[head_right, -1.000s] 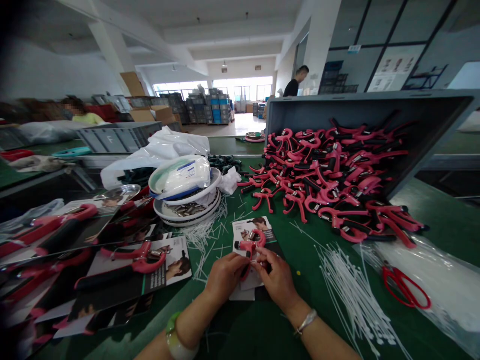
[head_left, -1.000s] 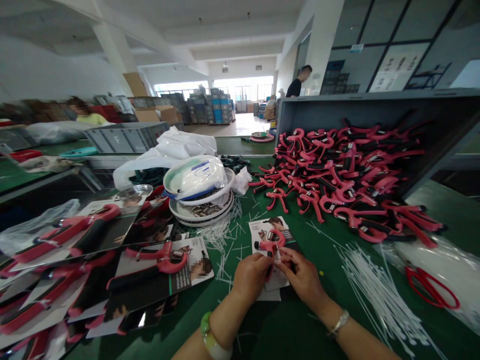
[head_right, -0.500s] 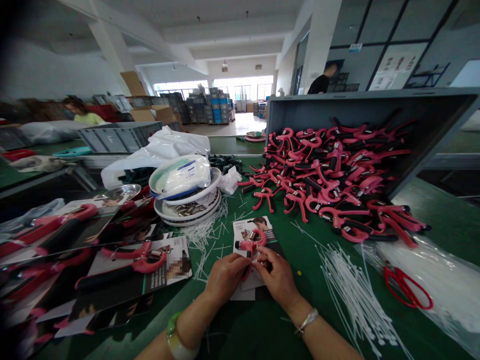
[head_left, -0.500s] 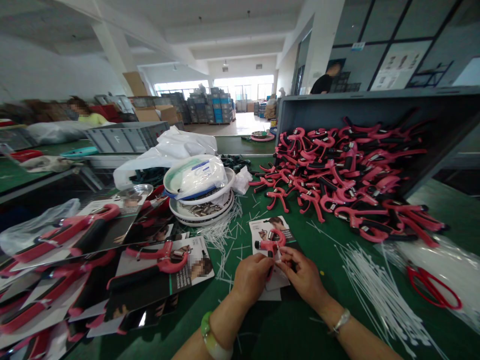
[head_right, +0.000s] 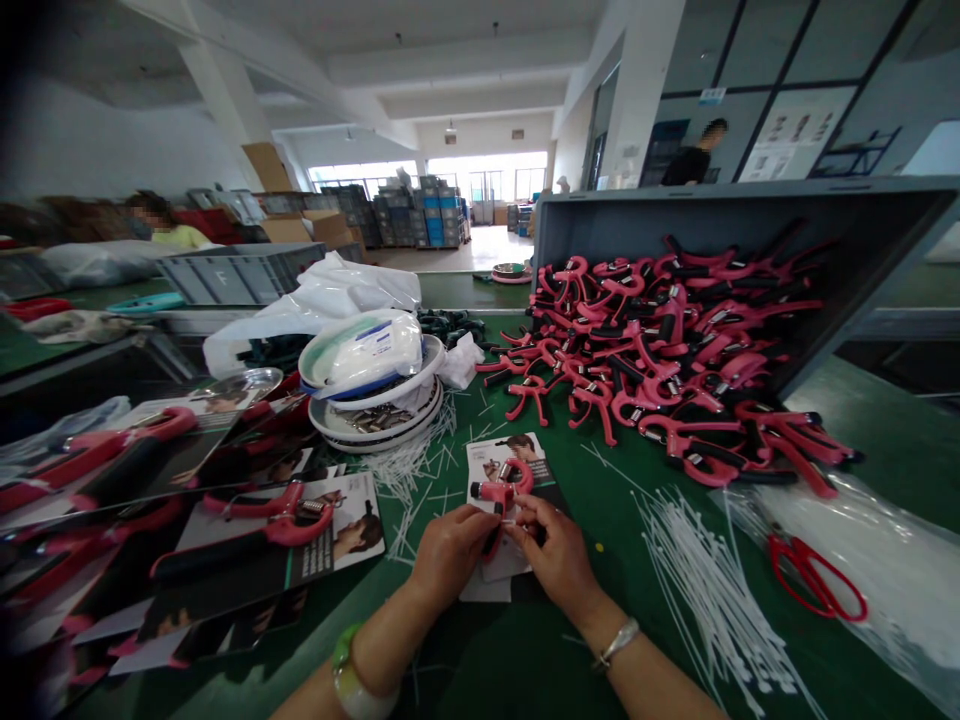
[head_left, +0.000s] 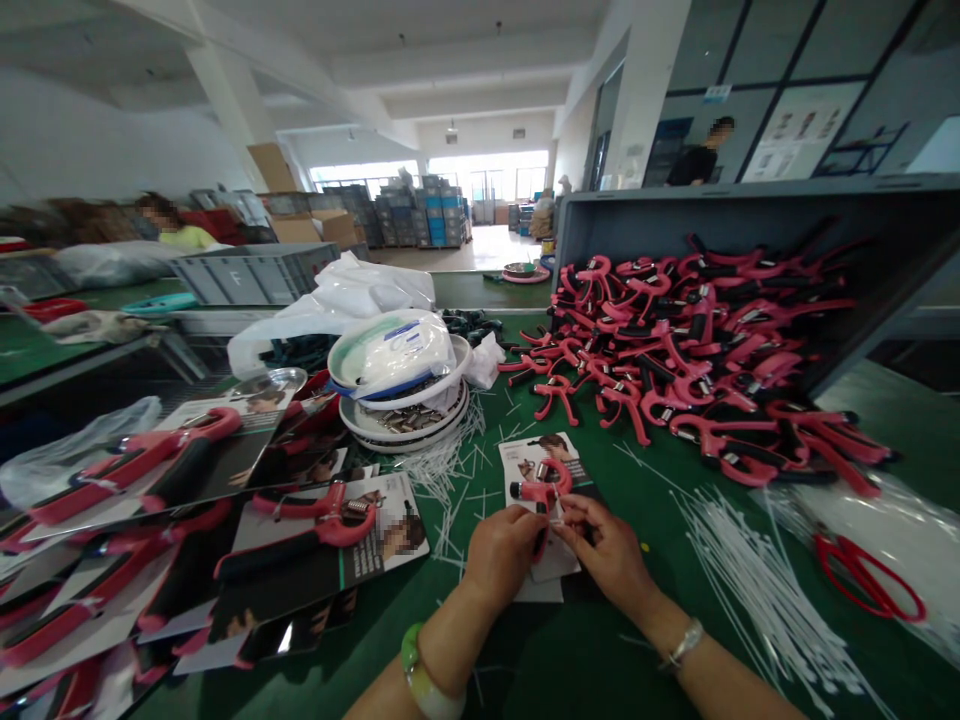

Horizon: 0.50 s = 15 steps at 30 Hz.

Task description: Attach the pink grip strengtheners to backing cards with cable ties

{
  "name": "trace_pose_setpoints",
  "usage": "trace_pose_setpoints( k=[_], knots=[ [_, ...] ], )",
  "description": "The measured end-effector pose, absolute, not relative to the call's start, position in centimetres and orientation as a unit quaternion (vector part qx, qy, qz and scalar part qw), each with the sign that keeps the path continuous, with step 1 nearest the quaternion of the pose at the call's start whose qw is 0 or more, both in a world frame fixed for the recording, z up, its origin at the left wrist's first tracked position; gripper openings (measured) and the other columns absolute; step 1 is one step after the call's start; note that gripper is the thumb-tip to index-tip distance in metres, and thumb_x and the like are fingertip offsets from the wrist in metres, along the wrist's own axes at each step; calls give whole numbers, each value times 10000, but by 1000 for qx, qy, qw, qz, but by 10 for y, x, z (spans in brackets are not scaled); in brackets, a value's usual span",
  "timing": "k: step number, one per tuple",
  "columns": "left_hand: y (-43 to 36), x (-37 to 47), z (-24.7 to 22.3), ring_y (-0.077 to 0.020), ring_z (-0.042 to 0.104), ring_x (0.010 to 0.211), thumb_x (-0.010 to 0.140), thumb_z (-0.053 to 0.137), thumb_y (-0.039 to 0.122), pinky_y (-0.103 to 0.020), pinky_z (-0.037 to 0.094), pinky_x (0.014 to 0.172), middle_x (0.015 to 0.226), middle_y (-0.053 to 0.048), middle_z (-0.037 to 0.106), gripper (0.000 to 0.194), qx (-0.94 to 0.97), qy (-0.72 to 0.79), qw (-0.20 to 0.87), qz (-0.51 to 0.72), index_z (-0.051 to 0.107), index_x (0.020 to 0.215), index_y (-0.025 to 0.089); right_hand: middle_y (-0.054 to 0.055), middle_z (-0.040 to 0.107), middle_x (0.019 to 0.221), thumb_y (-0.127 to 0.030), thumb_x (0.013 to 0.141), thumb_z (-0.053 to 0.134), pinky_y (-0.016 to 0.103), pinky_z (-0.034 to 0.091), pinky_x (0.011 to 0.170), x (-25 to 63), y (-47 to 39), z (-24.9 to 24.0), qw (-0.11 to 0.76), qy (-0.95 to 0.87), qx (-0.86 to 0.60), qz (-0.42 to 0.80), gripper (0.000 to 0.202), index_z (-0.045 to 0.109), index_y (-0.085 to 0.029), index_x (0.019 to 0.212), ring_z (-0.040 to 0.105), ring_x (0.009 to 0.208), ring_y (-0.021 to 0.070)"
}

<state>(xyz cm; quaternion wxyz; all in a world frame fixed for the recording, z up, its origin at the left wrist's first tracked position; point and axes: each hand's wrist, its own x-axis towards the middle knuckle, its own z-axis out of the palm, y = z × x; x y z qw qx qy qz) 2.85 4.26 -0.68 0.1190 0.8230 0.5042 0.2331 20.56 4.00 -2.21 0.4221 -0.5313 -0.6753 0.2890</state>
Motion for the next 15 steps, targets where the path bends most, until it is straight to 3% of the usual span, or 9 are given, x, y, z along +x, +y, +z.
trace_pose_setpoints(
  k=[15],
  knots=[
    [41,28,-6,-125,604,705,880,490,203,-196,412,603,799,-15,679,227,825,487,135,253,709,919,251,23,702,783,-324,781,589,271,498,634,206,42,-8,385,-696,-533,289,315,602,-196,1069,646,688,171]
  ],
)
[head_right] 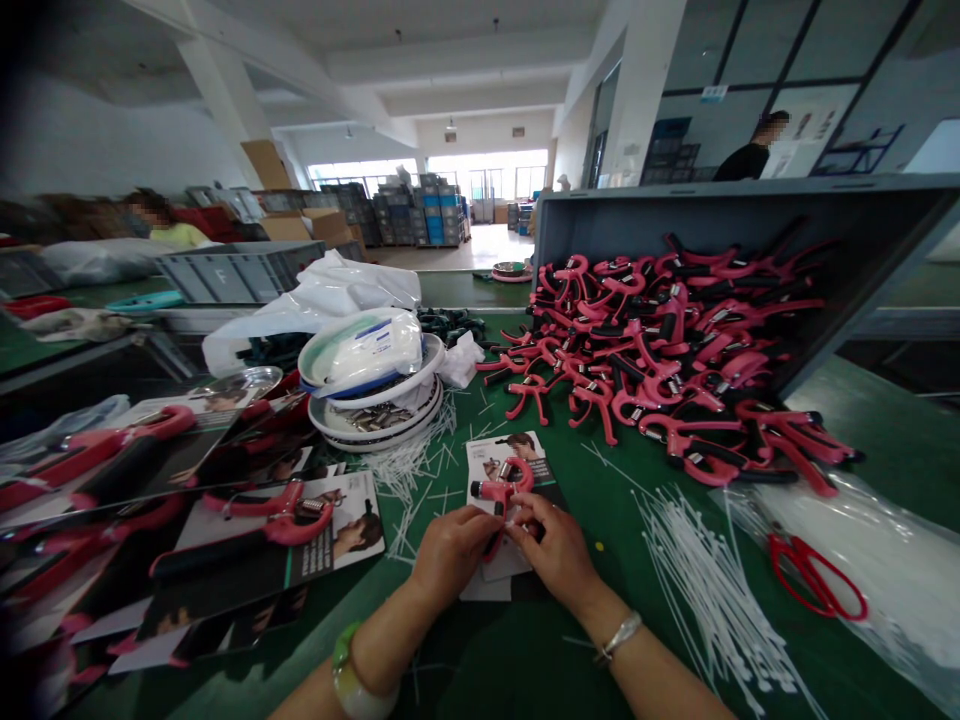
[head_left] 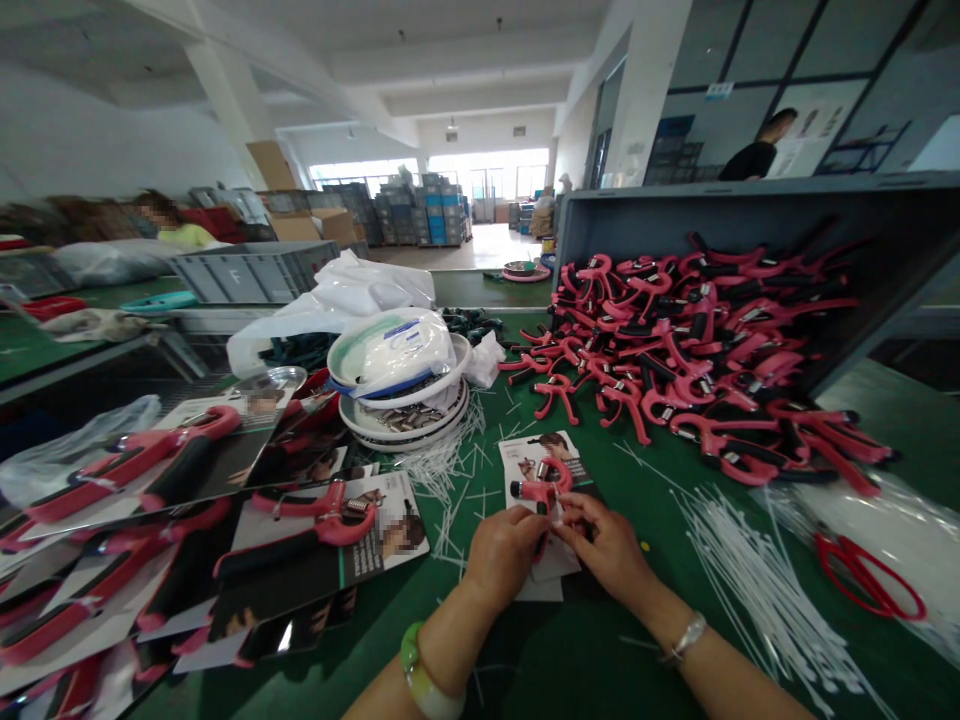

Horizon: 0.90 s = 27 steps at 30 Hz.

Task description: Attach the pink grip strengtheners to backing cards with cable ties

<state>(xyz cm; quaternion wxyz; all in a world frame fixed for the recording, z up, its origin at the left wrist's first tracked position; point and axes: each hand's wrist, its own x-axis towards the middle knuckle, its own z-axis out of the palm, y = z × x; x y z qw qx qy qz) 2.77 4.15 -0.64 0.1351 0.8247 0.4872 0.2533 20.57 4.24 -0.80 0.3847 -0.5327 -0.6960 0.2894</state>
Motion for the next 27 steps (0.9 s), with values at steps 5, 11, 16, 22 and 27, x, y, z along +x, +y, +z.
trace_pose_setpoints(
  k=[5,11,16,22,27],
  knots=[
    [48,28,-9,-121,642,759,840,561,161,-183,454,676,815,-12,713,178,788,477,225,319,720,885,226,-4,693,724,-266,754,589,251,465,578,205,50,3,319,-732,-511,317,320,608,-187,1063,595,569,142],
    [51,32,-8,-123,641,726,768,681,258,-192,476,680,803,-5,723,133,758,462,292,356,724,887,217,64,698,949,-159,728,563,338,475,799,204,49,1,272,-778,-519,226,347,621,-191,1069,635,886,219],
    [49,35,-5,-125,629,752,807,626,217,-193,468,677,815,-17,703,107,777,457,262,344,716,864,209,76,684,939,-278,841,529,325,483,776,214,37,8,302,-798,-476,212,209,649,-209,998,620,871,202],
    [46,36,-7,-150,609,845,831,572,211,-241,475,755,892,-33,671,132,814,438,204,322,696,878,218,55,650,778,-265,868,468,317,459,703,211,37,18,282,-812,-472,195,203,627,-198,762,583,772,195],
    [43,34,3,-201,564,957,785,599,249,-314,478,794,1109,-45,606,129,806,498,161,278,681,883,241,40,604,706,-302,870,440,282,447,618,207,27,3,386,-722,-537,205,233,567,-196,706,570,671,169]
  ],
)
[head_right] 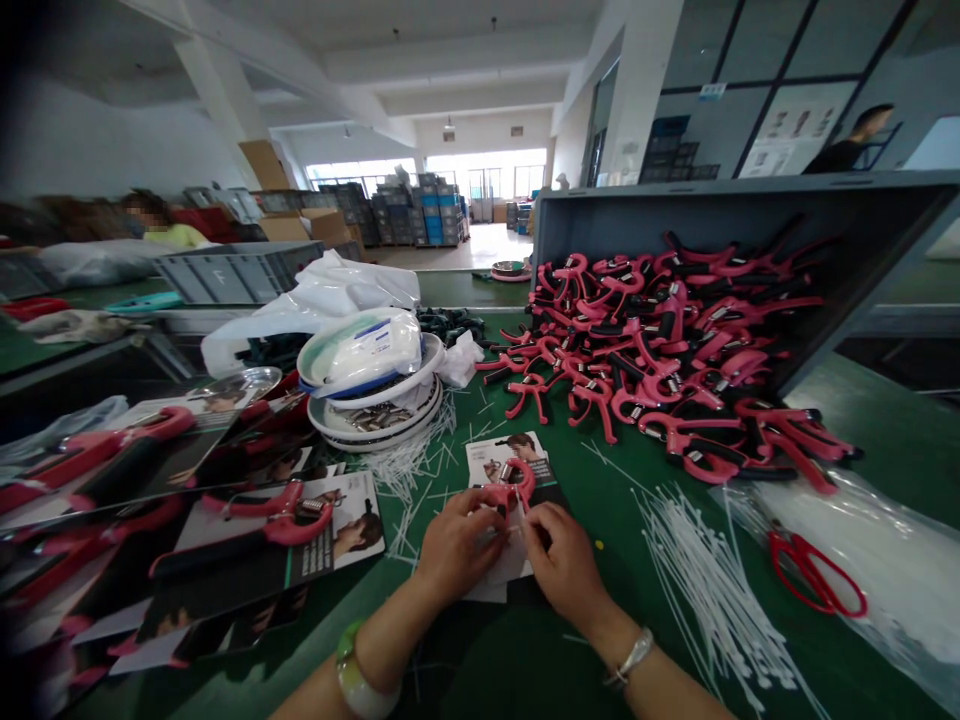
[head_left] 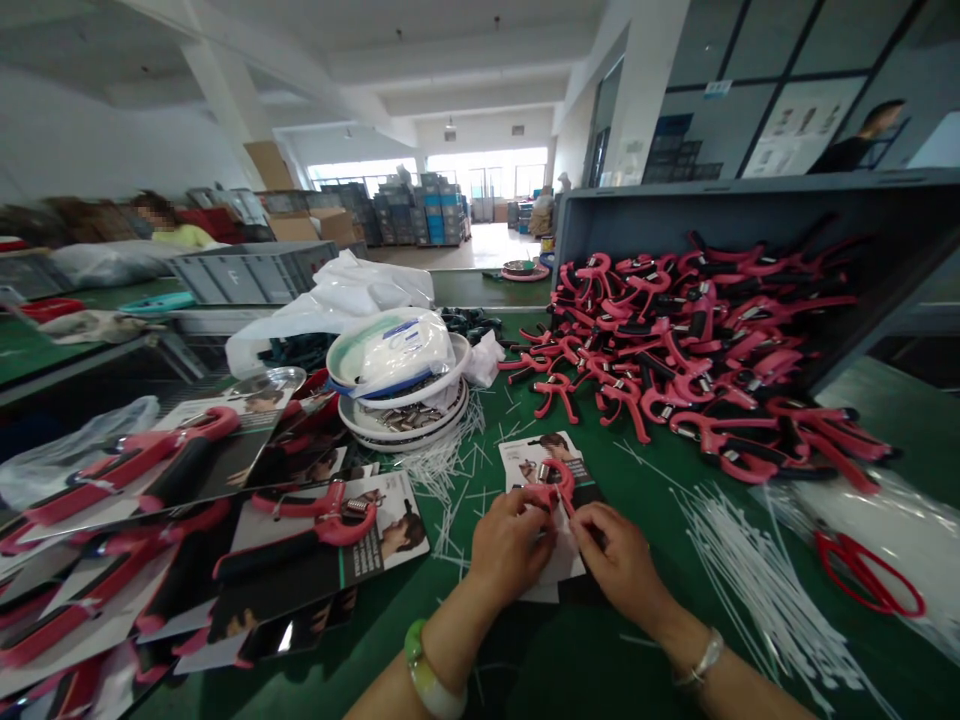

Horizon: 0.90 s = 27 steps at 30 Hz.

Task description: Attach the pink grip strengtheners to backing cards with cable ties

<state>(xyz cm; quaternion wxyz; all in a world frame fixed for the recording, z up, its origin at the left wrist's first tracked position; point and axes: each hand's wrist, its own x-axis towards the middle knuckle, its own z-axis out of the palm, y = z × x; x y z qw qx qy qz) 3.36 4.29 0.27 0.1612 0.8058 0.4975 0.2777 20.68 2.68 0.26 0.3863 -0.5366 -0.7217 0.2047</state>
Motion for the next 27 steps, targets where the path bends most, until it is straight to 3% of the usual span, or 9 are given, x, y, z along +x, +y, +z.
trace_pose_setpoints(
  k=[5,9,11,15,23,27],
  knots=[
    [38,33,13,-212,541,1002,734,631,246,-348,457,868,1158,-22,569,121,820,492,182,229,681,842,269,8,574,578,-405,861,461,277,455,533,214,6,-14,422,-616,-612,260,262,570,-214,719,557,554,169],
    [34,31,8,-232,552,1013,693,675,330,-354,460,869,1180,-42,559,338,812,499,214,217,638,1027,289,58,664,868,-414,876,434,265,456,511,215,4,-3,424,-626,-581,299,261,587,-209,826,551,542,138],
    [35,30,3,-198,587,930,729,637,292,-313,472,822,1106,-43,592,383,796,512,235,221,609,1110,286,62,660,909,-395,885,422,254,459,533,212,9,7,399,-673,-527,330,254,588,-204,869,551,554,125],
    [43,24,-3,-114,593,684,802,554,230,-231,474,681,933,-20,628,321,750,543,288,246,640,1108,281,18,620,714,-357,903,392,251,461,587,207,25,16,326,-737,-459,374,247,568,-197,836,561,577,132],
    [52,19,-6,-124,601,680,766,628,331,-231,465,671,869,-25,668,262,723,572,291,258,694,996,222,49,614,709,-231,865,381,284,381,604,202,32,9,163,-820,-510,203,210,516,-199,708,579,679,192],
    [54,22,-3,-142,607,687,743,639,439,-242,451,655,842,-30,654,318,736,581,262,230,700,972,227,39,606,702,-236,880,369,276,373,607,201,28,8,182,-825,-495,203,213,499,-202,714,568,672,179]
  ],
)
